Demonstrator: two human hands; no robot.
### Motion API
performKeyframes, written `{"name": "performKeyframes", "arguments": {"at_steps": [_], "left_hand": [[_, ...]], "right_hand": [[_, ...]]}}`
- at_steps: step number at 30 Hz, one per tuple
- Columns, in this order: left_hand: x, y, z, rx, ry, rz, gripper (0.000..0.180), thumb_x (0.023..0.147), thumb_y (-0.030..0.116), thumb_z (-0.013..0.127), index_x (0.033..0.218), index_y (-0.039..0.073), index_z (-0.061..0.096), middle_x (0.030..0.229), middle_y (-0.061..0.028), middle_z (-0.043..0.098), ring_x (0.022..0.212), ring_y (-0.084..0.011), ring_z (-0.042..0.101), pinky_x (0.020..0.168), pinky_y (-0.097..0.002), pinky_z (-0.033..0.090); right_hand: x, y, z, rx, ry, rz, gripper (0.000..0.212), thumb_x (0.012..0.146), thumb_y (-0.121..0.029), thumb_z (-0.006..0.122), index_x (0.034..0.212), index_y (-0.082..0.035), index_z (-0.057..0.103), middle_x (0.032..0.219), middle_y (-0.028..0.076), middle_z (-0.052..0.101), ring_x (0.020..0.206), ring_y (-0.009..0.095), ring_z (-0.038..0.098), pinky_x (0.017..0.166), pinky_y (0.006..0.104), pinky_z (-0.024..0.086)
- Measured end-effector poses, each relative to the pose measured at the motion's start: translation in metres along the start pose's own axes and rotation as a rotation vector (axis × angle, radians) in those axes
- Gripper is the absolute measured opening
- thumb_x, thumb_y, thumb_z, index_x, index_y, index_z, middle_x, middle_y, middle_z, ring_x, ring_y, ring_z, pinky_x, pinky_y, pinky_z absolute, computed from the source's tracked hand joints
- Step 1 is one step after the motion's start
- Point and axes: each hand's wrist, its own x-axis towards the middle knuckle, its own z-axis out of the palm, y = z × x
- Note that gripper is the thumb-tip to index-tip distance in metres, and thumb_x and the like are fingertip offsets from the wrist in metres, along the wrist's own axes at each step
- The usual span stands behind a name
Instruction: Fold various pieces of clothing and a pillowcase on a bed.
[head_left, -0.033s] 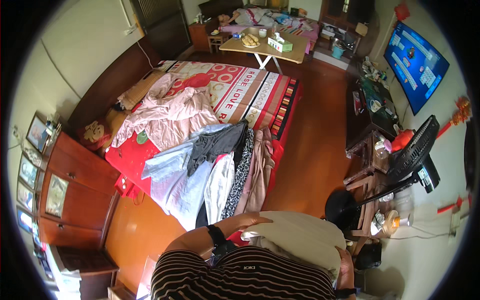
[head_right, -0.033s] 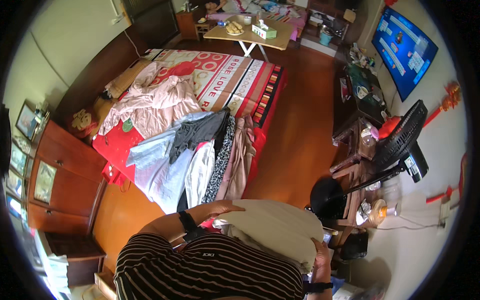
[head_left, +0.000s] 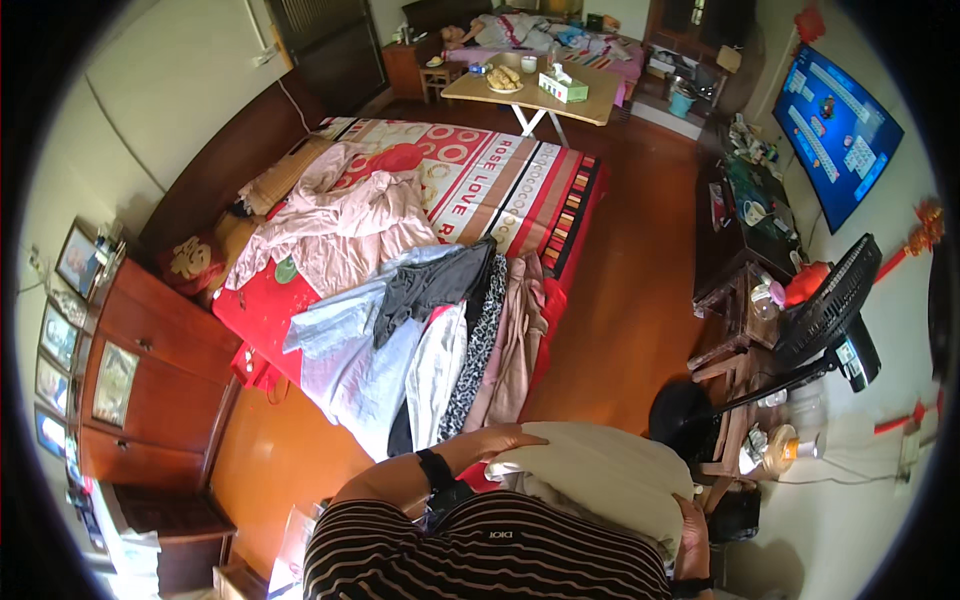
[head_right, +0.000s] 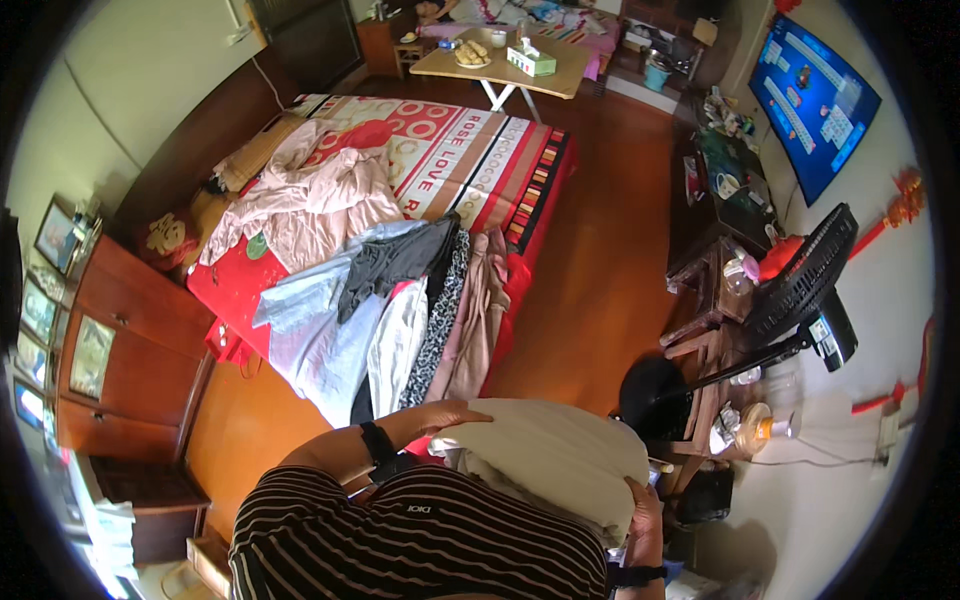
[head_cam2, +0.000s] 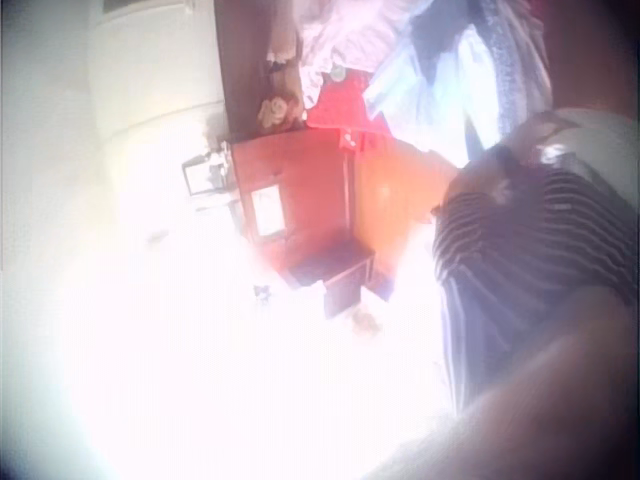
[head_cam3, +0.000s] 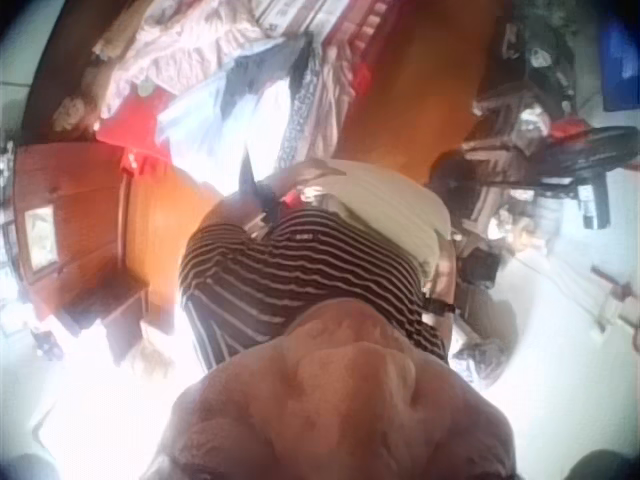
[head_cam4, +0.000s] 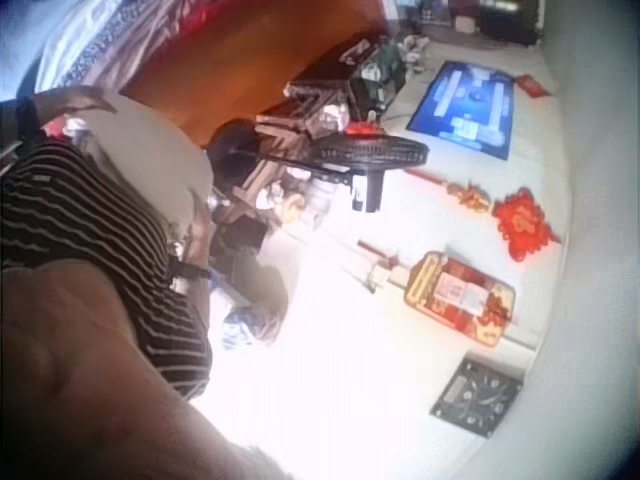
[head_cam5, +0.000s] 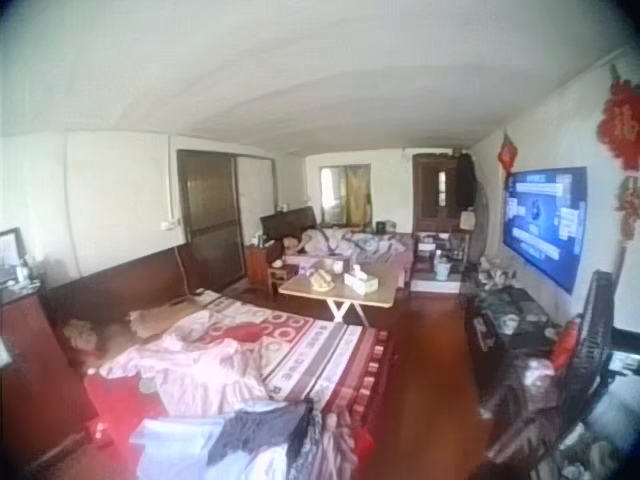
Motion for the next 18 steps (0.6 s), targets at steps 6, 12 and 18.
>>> {"name": "performKeyframes", "arguments": {"at_steps": [6, 12, 18], "left_hand": [[0.055, 0.006, 0.047, -0.081, 0.107, -0.077, 0.041, 0.083, 0.027, 0.064, 0.108, -0.005, 0.056, 0.093, -0.0085, 0.064, 0.074, -0.0116, 0.062, 0.066, -0.0232, 0.051], [0.053, 0.042, 0.055, 0.053, 0.327, -0.066, 0.044, 0.082, 0.023, 0.065, 0.114, -0.004, 0.052, 0.097, -0.0106, 0.063, 0.080, -0.0154, 0.063, 0.069, -0.0257, 0.052], [0.041, 0.076, 0.040, -0.228, 0.378, 0.151, 0.042, 0.083, 0.023, 0.064, 0.110, -0.007, 0.054, 0.097, -0.0133, 0.063, 0.082, -0.0186, 0.064, 0.075, -0.0291, 0.052]], "right_hand": [[0.022, -0.084, -0.021, 0.030, 0.027, 0.026, 0.034, 0.079, -0.010, 0.062, 0.109, 0.005, 0.055, 0.095, 0.014, 0.063, 0.079, 0.024, 0.063, 0.066, 0.0338, 0.052], [0.086, -0.107, -0.022, -0.141, -0.098, -0.039, 0.040, 0.081, -0.015, 0.061, 0.114, 0.004, 0.052, 0.102, 0.014, 0.061, 0.085, 0.022, 0.061, 0.071, 0.0324, 0.051], [0.150, -0.139, 0.028, -0.215, -0.259, -0.021, 0.044, 0.080, -0.018, 0.062, 0.117, 0.003, 0.051, 0.104, 0.013, 0.060, 0.089, 0.022, 0.060, 0.076, 0.0306, 0.048]]}}
